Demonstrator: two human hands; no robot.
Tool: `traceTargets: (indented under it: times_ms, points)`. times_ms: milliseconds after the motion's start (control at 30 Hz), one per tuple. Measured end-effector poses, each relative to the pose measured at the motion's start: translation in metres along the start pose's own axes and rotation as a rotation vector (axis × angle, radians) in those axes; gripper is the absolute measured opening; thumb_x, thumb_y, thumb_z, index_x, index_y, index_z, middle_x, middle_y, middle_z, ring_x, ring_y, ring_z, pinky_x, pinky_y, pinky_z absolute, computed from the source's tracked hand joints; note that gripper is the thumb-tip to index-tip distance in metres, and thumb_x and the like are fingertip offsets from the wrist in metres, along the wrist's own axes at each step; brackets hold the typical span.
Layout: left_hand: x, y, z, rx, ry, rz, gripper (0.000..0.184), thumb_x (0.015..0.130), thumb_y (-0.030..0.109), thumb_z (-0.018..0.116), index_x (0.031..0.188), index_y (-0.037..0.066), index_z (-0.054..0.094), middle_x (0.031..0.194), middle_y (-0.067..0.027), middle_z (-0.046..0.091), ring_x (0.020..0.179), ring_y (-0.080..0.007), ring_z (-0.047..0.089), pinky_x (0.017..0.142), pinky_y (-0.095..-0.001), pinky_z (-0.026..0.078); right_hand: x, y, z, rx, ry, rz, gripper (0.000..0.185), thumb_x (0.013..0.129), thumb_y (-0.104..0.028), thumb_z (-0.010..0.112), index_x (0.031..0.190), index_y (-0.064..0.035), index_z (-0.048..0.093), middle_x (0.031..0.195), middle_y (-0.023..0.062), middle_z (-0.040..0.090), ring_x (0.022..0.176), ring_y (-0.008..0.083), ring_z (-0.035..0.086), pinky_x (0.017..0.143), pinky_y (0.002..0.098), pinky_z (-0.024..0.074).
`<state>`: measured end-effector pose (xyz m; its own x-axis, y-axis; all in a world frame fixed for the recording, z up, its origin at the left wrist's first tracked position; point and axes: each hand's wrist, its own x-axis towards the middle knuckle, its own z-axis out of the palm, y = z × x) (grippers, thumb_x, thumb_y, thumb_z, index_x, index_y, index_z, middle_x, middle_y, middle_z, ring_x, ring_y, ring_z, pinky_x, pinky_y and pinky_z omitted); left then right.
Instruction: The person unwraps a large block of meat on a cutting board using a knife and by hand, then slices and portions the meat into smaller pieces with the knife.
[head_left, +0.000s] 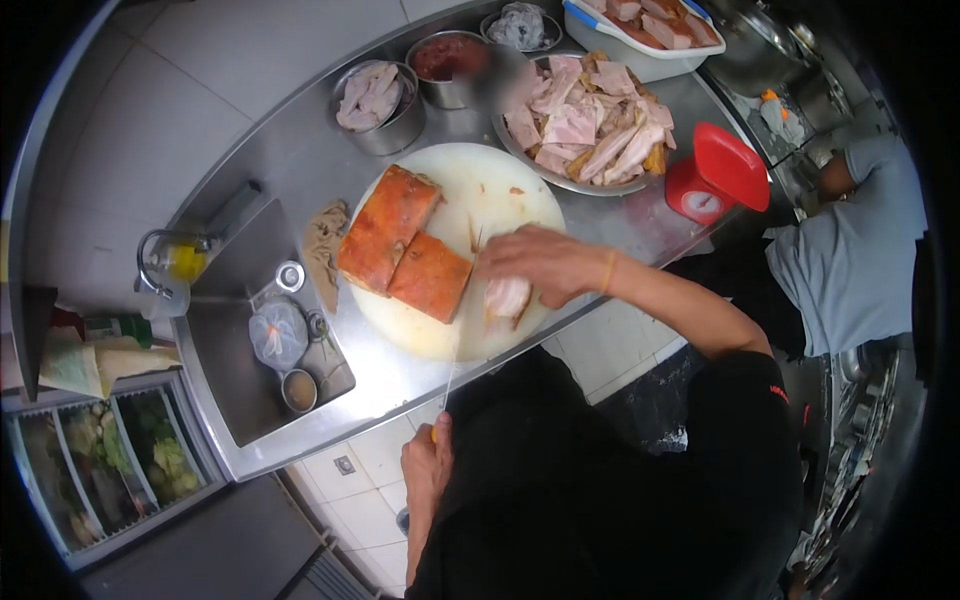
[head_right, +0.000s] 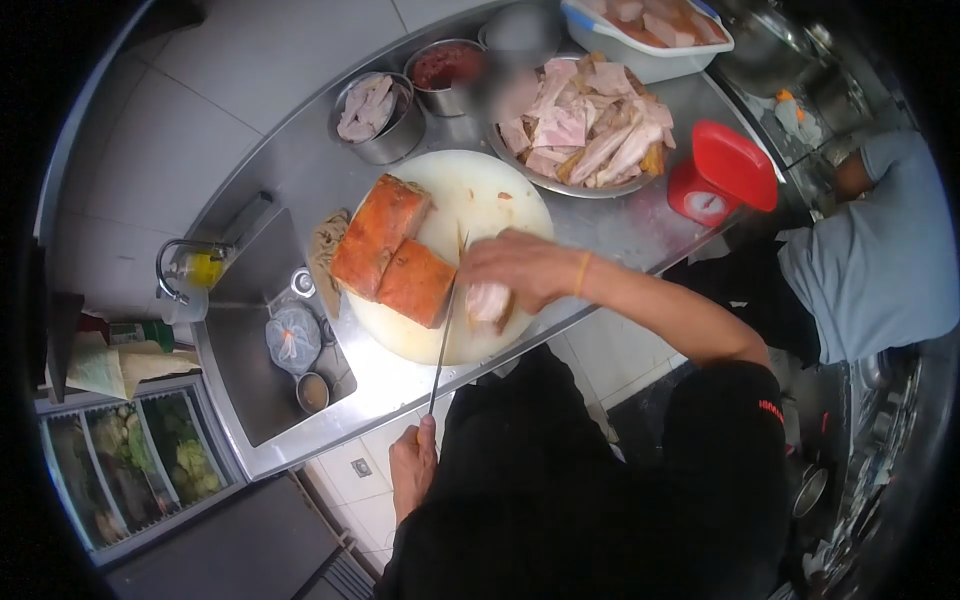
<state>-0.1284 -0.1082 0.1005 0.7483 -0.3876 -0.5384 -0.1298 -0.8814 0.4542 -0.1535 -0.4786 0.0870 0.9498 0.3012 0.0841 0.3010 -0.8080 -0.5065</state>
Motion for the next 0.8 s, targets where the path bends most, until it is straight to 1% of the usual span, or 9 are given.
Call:
traceTargets:
  times_ms: [100,200,300,400,500,600,700,800]
  points:
    - [0.003,-0.001,-0.008,0.017,-0.008,0.014,0.068,0.104,0.055,0.044,0.083,-0.006,0.066,0.075,-0.0316,0.066,0.078,-0.0506,0.065,0.073,-0.053,0.05,0.017,-0.005,0.017,0.04,-0.131,0.066,0.053,0.058,-0.014,0.08,0.11,-0.0076,0.07,0.118,0.0106,0.068,0.121,0.0282,0.059,0.094,0.0413,0.0465]
    - [0.003,-0.005,-0.016,0.037,-0.012,0.019,0.067,0.104,0.055,0.045,0.084,-0.006,0.066,0.075,-0.0312,0.066,0.078,-0.0505,0.065,0.073,-0.0527,0.05,0.029,-0.019,-0.012,-0.025,-0.339,0.373,0.046,0.058,-0.027,0.082,0.098,-0.0063,0.072,0.097,0.0099,0.071,0.1,0.0282,0.067,0.091,0.0414,0.0477]
    - [0.002,-0.011,-0.02,0.031,-0.023,0.012,0.066,0.104,0.054,0.045,0.085,-0.006,0.066,0.075,-0.0312,0.065,0.078,-0.0508,0.065,0.073,-0.0527,0.05,0.017,0.029,-0.012,0.256,-0.398,0.823,0.049,0.058,-0.039,0.082,0.092,-0.0045,0.073,0.083,0.0124,0.069,0.088,0.0312,0.068,0.087,0.0417,0.0499]
    - [0.0,-0.013,-0.022,-0.014,-0.032,0.014,0.064,0.104,0.053,0.046,0.085,-0.006,0.066,0.074,-0.0312,0.065,0.077,-0.051,0.064,0.072,-0.0526,0.049,0.001,0.037,-0.014,0.199,-0.178,0.834,0.051,0.056,-0.039,0.083,0.087,0.0,0.073,0.088,0.0172,0.072,0.084,0.0323,0.069,0.073,0.0417,0.0539]
    - [0.001,-0.018,-0.019,-0.041,-0.037,0.038,0.064,0.104,0.052,0.045,0.085,-0.005,0.066,0.074,-0.0313,0.064,0.075,-0.051,0.064,0.071,-0.0523,0.049,-0.004,0.02,-0.007,0.15,-0.063,0.708,0.054,0.057,-0.037,0.083,0.096,-0.0009,0.073,0.091,0.0182,0.072,0.086,0.0339,0.07,0.077,0.0421,0.0543]
    - [0.001,-0.017,-0.019,-0.072,-0.057,0.052,0.064,0.105,0.052,0.044,0.085,-0.006,0.065,0.073,-0.0315,0.064,0.075,-0.0507,0.063,0.071,-0.0517,0.049,0.001,-0.005,-0.008,0.001,0.026,0.748,0.06,0.058,-0.035,0.082,0.105,0.0001,0.07,0.091,0.0184,0.072,0.088,0.0356,0.07,0.078,0.0443,0.0547]
    - [0.006,-0.023,-0.02,-0.15,-0.107,0.061,0.065,0.105,0.052,0.043,0.084,-0.006,0.065,0.072,-0.031,0.063,0.074,-0.0496,0.063,0.07,-0.0507,0.049,0.001,-0.018,0.004,-0.044,0.116,0.804,0.066,0.056,-0.029,0.081,0.114,-0.0004,0.066,0.098,0.018,0.072,0.096,0.036,0.069,0.082,0.0457,0.0544]
    - [0.006,-0.027,-0.022,-0.239,-0.169,0.049,0.066,0.106,0.052,0.042,0.084,-0.007,0.065,0.072,-0.03,0.062,0.074,-0.0482,0.064,0.071,-0.0496,0.049,-0.011,-0.03,0.041,-0.24,0.367,0.653,0.067,0.058,-0.023,0.083,0.119,-0.0028,0.062,0.113,0.0159,0.068,0.108,0.0343,0.063,0.09,0.0447,0.05]
